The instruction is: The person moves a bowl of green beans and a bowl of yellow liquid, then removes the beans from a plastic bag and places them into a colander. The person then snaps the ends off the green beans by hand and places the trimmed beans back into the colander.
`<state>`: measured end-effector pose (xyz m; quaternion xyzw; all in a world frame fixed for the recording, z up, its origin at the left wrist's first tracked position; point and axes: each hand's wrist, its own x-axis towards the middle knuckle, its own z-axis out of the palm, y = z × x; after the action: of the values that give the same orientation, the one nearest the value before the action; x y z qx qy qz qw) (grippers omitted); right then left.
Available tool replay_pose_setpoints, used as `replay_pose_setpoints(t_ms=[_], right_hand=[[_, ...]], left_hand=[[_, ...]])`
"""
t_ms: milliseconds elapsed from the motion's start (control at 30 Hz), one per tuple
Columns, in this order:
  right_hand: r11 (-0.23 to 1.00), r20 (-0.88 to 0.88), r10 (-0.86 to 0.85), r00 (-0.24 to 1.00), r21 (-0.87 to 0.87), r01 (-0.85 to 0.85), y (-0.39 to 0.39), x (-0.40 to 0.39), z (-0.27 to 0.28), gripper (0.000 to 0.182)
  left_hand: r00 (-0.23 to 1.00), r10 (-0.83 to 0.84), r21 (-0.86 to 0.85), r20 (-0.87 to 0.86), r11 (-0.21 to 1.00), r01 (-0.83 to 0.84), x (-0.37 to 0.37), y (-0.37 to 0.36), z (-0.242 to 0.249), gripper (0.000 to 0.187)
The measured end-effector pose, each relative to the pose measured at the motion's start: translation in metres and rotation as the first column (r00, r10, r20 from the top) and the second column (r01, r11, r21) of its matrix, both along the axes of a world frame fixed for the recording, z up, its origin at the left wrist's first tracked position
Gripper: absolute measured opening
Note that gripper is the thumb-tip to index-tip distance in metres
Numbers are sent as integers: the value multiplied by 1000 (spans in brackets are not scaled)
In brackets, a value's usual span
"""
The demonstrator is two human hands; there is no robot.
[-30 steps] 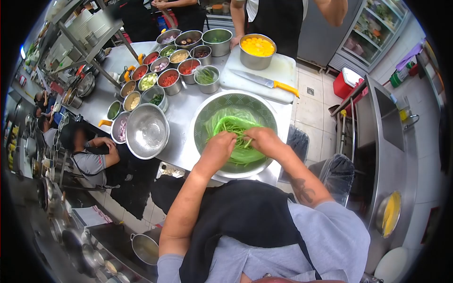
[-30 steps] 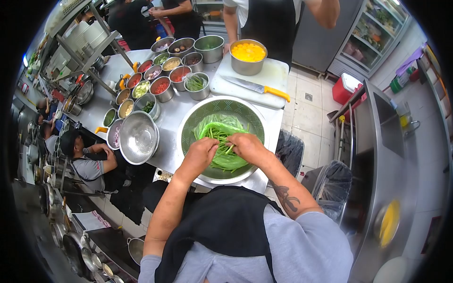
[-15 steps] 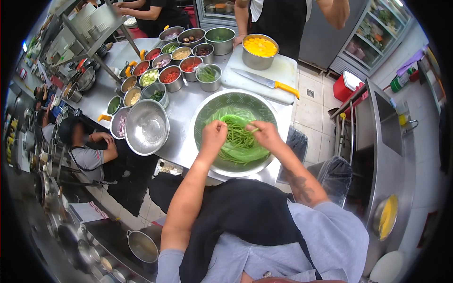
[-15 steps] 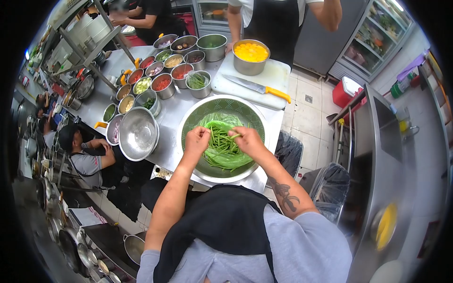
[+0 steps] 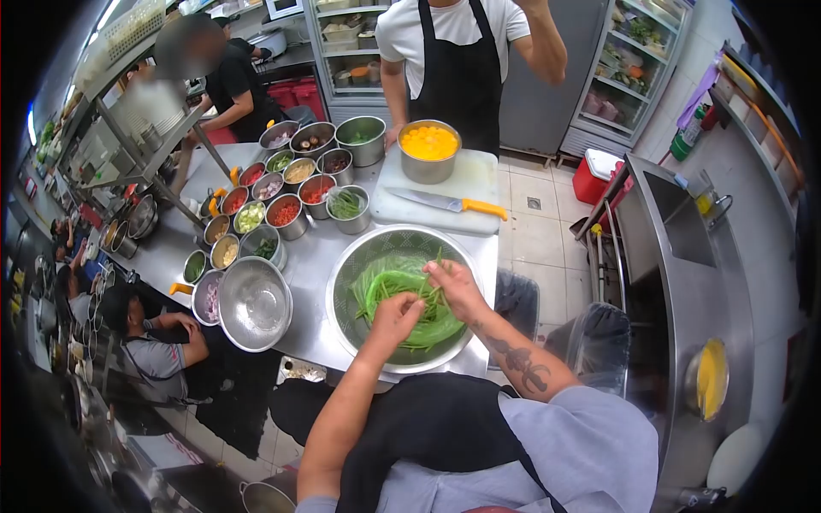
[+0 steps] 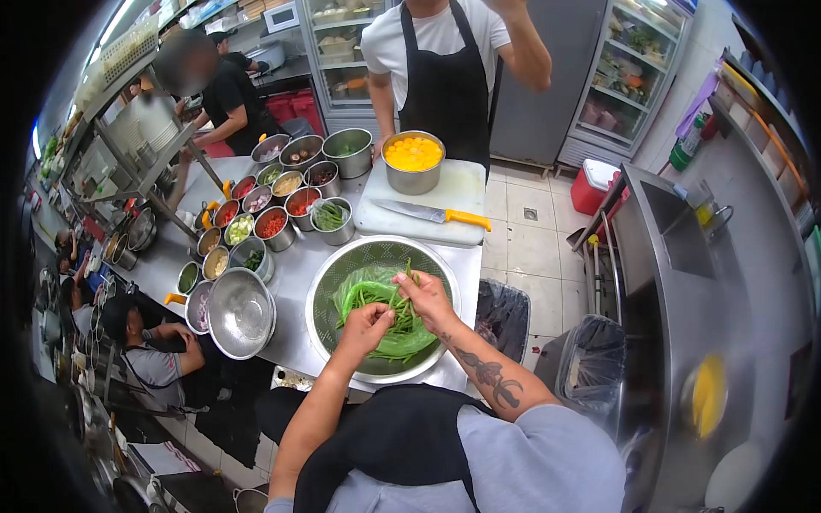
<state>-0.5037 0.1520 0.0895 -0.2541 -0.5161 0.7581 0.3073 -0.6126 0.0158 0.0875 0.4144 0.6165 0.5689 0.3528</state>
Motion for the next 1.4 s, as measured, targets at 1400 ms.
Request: replay_pose_setpoints(t_ms=[1400], right_hand=[[814,-165,-62,984,-580,-45,18,15,-16,26]], left_hand=[[795,95,111,-599,993,-34,-6,-2,-25,26]])
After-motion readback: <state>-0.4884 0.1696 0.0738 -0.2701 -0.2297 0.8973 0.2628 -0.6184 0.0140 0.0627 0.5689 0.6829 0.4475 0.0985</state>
